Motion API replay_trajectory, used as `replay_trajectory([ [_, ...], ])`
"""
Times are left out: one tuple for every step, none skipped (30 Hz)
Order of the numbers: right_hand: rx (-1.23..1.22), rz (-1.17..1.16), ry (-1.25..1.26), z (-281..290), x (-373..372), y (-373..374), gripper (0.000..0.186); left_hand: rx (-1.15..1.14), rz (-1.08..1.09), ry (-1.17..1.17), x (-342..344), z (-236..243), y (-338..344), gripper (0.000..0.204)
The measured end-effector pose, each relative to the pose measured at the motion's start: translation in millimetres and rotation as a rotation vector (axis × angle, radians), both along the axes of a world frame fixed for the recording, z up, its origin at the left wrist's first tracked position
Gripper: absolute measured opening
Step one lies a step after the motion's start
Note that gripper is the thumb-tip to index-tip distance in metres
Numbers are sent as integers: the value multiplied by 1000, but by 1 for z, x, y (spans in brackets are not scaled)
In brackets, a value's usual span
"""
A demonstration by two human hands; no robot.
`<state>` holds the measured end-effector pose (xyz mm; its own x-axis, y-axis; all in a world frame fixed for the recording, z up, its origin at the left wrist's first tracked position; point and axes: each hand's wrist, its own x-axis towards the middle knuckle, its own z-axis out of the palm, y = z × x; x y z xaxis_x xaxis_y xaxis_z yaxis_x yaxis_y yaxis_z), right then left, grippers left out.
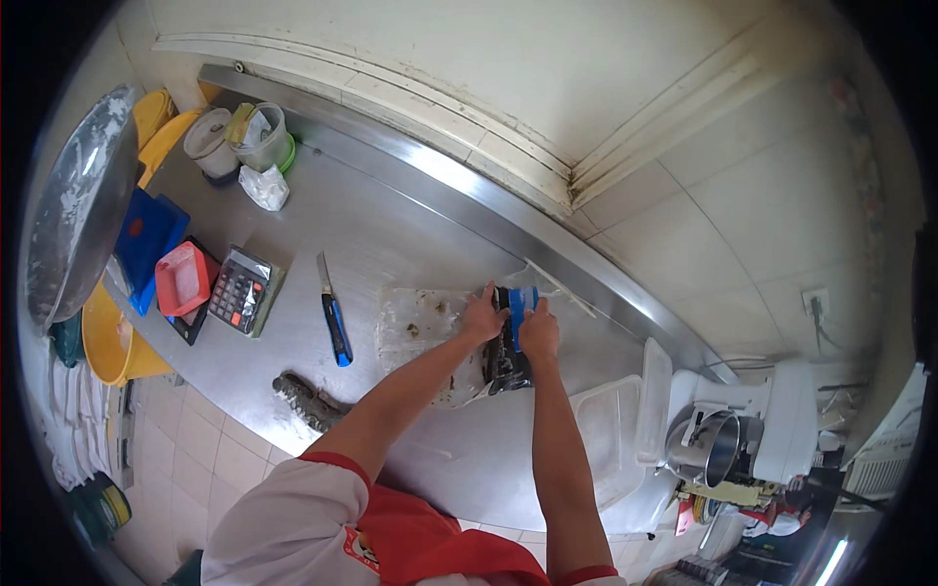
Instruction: The person retrieves a container of fillings, gathers flour from a bin, and prepares a roll of dough by scraping and shaping it on a workbench before cutting it into segments using a scraper tool.
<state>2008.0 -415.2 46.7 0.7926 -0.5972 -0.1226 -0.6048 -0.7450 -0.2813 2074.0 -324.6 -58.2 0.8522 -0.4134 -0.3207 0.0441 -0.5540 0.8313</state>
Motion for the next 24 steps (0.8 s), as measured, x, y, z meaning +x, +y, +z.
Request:
replay_trajectory([
  [-2,3,29,-5,6,-4,27,1,1,12,4,-7,-5,88],
  [12,-5,52,-9,9,-4,27,-19,-3,-60,3,-13,-5,86],
  [-5,-9,47,-7,11,5,26,-33,-1,-126,-1,-17,3,84],
  [-22,-15,42,-8,11,13,24,-14,-6,-97,-3,-21,10,84],
  [-18,-16,63,-10,12,17,24,-9,-20,-41,1,-12,11,82],
  [-60,-17,61,-13,13,21,23,-7,-33,9,6,-6,10,81],
  [-100,-18,59,-17,13,23,21,-3,-35,26,7,-1,9,81],
  [-94,-19,71,-18,16,23,21,8,-39,23,8,1,9,80],
  [-92,-10,92,-19,19,24,21,21,-44,21,9,1,10,79],
  [-88,-1,113,-23,20,25,21,29,-47,35,9,1,12,79],
  [-86,-12,117,-28,23,22,21,3,-43,9,12,0,8,79],
  [-81,-7,144,-37,25,21,22,-23,-40,-16,12,-1,6,78],
  [-75,-3,170,-44,24,22,22,-20,-52,-13,9,-2,7,78],
  [-72,7,155,-48,29,26,22,-53,-55,-20,12,-8,12,78],
  [-83,17,130,-51,27,25,22,-93,-76,-23,13,-11,13,77],
  [-95,27,104,-54,25,24,21,-95,-84,-34,19,-15,13,77],
  [-95,17,108,-56,18,18,21,-139,-72,-46,18,-18,17,77],
  [-21,53,89,-53,19,0,22,-197,-66,-70,21,-16,13,76],
  [53,90,69,-48,16,-15,23,-213,-84,-78,17,-12,11,76],
  [40,86,50,-43,10,-20,23,-208,-104,2,18,-7,11,75],
  [40,59,-55,-39,-1,-18,22,-197,-116,87,19,-7,14,74],
  [39,33,-160,-34,-9,-19,22,-202,-114,73,22,-5,13,74],
  [42,46,-164,-23,-15,-14,22,-188,-108,43,19,-14,17,75],
  [70,-9,-222,-8,-20,-10,20,-172,-104,19,15,-18,22,75],
])
